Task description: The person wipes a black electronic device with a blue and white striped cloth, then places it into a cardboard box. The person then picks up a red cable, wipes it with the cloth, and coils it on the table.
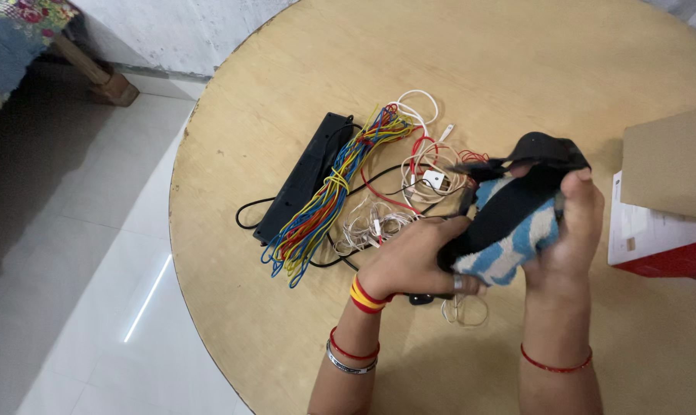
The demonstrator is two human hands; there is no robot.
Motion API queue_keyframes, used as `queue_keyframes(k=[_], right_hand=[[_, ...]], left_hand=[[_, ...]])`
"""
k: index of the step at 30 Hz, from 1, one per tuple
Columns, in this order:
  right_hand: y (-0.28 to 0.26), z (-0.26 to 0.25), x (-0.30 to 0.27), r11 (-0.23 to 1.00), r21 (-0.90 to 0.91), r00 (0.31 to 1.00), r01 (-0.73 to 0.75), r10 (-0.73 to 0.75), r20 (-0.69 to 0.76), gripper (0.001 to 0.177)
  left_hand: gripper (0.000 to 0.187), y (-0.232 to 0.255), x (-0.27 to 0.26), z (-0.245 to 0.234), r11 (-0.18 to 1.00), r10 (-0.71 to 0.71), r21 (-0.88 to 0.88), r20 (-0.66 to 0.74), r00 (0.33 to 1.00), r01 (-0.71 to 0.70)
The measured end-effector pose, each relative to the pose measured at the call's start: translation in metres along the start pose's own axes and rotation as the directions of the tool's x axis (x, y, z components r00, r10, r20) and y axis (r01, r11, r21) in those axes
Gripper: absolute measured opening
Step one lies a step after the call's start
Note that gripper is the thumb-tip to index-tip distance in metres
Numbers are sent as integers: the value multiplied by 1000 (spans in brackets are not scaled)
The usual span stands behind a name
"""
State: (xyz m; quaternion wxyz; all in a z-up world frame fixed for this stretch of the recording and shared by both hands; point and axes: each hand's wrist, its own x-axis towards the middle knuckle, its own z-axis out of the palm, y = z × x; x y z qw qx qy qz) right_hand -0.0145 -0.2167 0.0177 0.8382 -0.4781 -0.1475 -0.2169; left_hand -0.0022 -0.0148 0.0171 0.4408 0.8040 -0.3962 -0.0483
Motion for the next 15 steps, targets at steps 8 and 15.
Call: queue_keyframes(k=[8,15], right_hand=[[21,-19,4,969,-211,991,125,-132,-21,54],[24,-35,18,861,-366,900,354,-421,-118,43]], left_hand=[[41,-26,-20,-15,808,-46,-587,13,999,45],[30,-40,-4,12,481,-428,-856,-418,801,-189]])
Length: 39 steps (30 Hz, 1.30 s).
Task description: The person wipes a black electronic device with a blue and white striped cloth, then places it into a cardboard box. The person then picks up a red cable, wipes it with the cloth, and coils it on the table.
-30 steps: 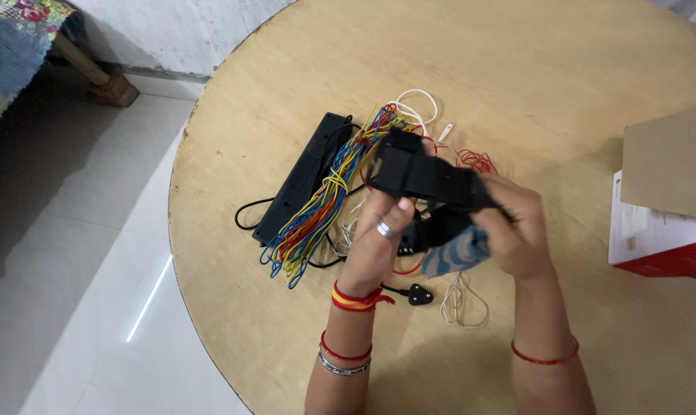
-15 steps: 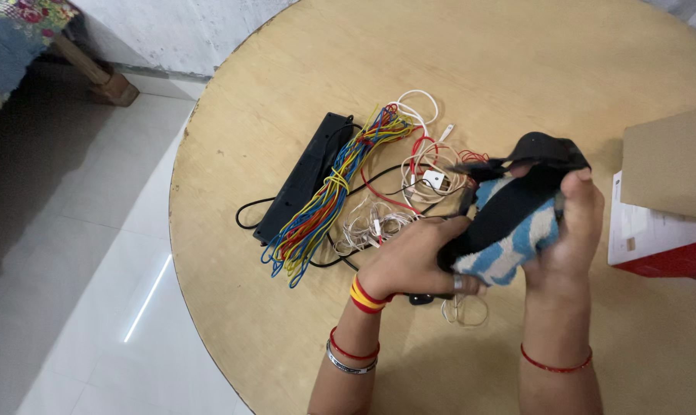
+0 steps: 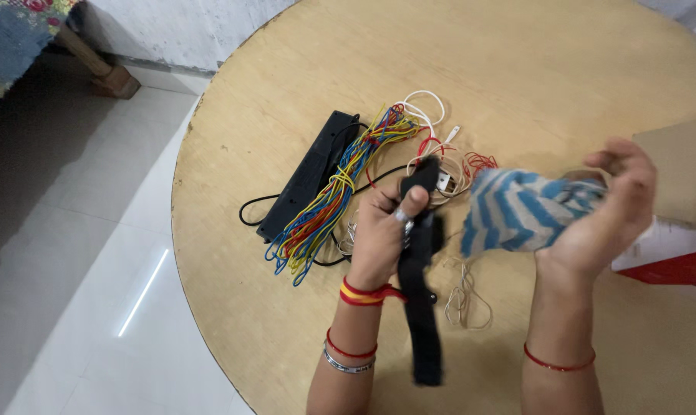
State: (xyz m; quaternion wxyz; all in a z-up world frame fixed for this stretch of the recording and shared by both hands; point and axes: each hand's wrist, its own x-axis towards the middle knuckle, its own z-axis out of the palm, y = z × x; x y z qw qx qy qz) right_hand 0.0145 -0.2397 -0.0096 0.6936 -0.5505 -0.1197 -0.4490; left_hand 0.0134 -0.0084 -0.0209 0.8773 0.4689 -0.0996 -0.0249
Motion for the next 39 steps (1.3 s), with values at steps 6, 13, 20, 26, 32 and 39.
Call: queue_keyframes(k=[6,13,20,26,32,39], right_hand=[[-30,24,-16,989,74,991,125,-122,-50,49],[-23,71,-54,810,-408,897,422,-307,318,52],[-9,71,-53,893,-172,829,415,-294,477,38],[-24,79,-45,851,-170,849,496,-435,301,32],[-23,72,-25,803,-450,842,391,-114,527,28],[14,77,-10,843,-407,927,352,-256,273,37]], left_hand=[[25,4,0,22,976,158,163,-75,985,-144],[26,0,-5,31,828,353,465,-1,936,-312],[18,19,0,26,838,388,443,-71,919,-319],[19,-2,3,31,828,321,515,-113,940,-221],[26,-10,17,34,910,347,229,32,937,-345],[59,-47,59,16,970,78,-237,86,993,-56]])
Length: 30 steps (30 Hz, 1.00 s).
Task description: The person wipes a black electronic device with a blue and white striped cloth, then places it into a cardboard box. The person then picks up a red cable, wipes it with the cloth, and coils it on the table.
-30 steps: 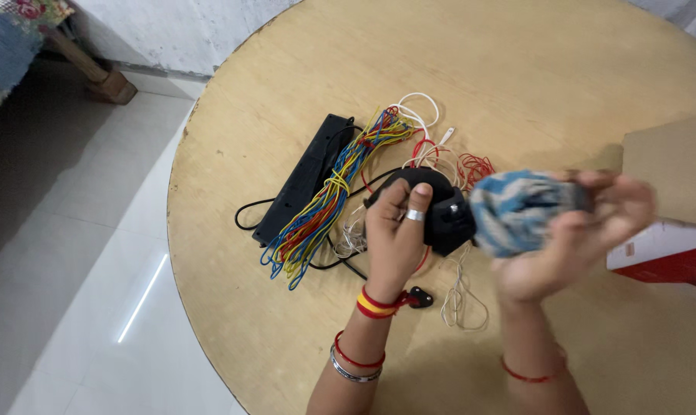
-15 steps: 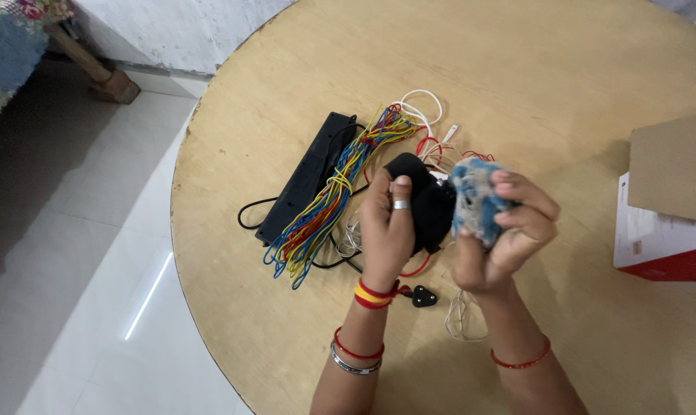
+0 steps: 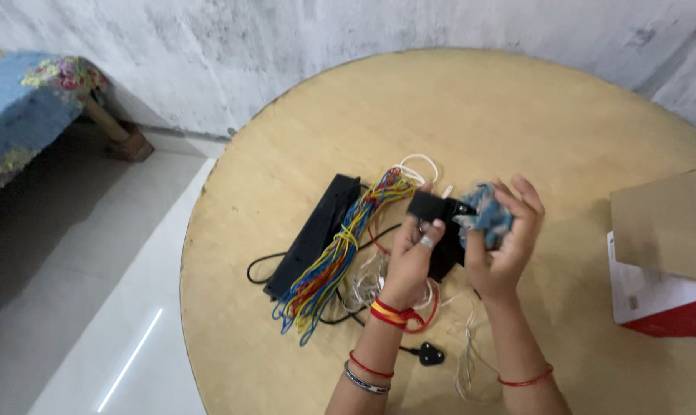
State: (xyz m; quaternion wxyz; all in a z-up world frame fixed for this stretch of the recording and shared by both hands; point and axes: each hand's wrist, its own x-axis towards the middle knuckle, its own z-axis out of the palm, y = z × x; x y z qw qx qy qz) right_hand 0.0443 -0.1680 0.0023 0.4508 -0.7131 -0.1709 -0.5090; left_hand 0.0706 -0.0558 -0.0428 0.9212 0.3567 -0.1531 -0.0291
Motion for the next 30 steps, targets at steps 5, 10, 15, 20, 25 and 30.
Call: queue_keyframes(k=[5,10,15,20,25,30], right_hand=[[19,20,-12,983,177,991,-46,68,-117,20],[24,21,-19,978,-148,968,146,-110,224,22],[29,18,-25,978,-102,900,182,-124,419,33],[41,21,-43,988,-130,929,85,-31,369,28],[69,16,-74,986,-5,964,-168,165,209,25],[101,17,-94,865,179,862,-469,492,-118,24]], left_hand=[[43,-16,11,-24,962,-189,-199,3,982,186],[25,-54,8,-74,918,-207,-341,20,978,201],[16,-87,-5,-117,925,-223,-317,-10,975,208],[20,-80,-12,-116,899,-342,-304,-34,939,316],[15,-116,-4,-143,898,-324,-305,30,946,317],[21,-125,-5,-134,906,-381,-210,-23,924,368]])
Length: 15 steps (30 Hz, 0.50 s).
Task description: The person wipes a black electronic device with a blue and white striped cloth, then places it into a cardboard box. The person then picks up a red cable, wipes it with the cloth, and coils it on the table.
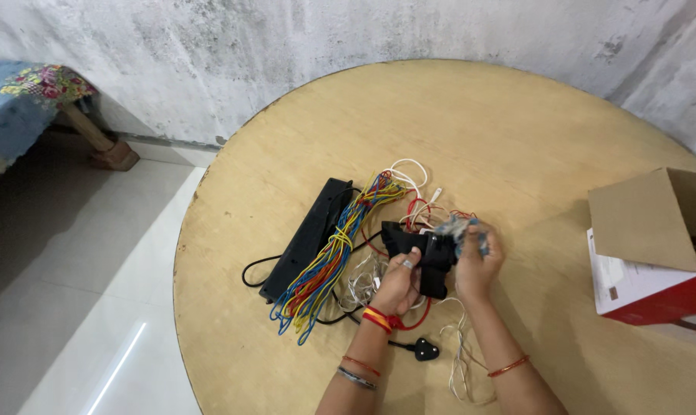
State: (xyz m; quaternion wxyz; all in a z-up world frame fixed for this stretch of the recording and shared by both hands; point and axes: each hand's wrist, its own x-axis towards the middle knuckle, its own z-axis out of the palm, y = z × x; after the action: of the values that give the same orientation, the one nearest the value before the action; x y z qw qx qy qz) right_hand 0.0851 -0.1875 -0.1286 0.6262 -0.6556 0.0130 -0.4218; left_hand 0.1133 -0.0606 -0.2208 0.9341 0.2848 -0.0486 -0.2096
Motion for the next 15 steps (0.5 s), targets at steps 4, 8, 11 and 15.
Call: queue_keyframes(k=[4,8,11,15], right_hand=[[-35,-17,-15,840,-281,886,464,-444,133,32],[-59,-20,-26,594,-406,718,695,-535,446,33],[-58,-24,-19,602,-346,684,720,-528,503,23],[-55,-25,-19,602,-336,681,724,-546,488,21]], left_hand=[[24,23,-21,41,998,-22,-53,-34,999,21],[22,28,-22,43,1000,24,-8,-71,997,-25],[22,13,-21,41,999,49,7,-59,997,-48],[22,11,-23,44,994,107,34,-59,992,-105]])
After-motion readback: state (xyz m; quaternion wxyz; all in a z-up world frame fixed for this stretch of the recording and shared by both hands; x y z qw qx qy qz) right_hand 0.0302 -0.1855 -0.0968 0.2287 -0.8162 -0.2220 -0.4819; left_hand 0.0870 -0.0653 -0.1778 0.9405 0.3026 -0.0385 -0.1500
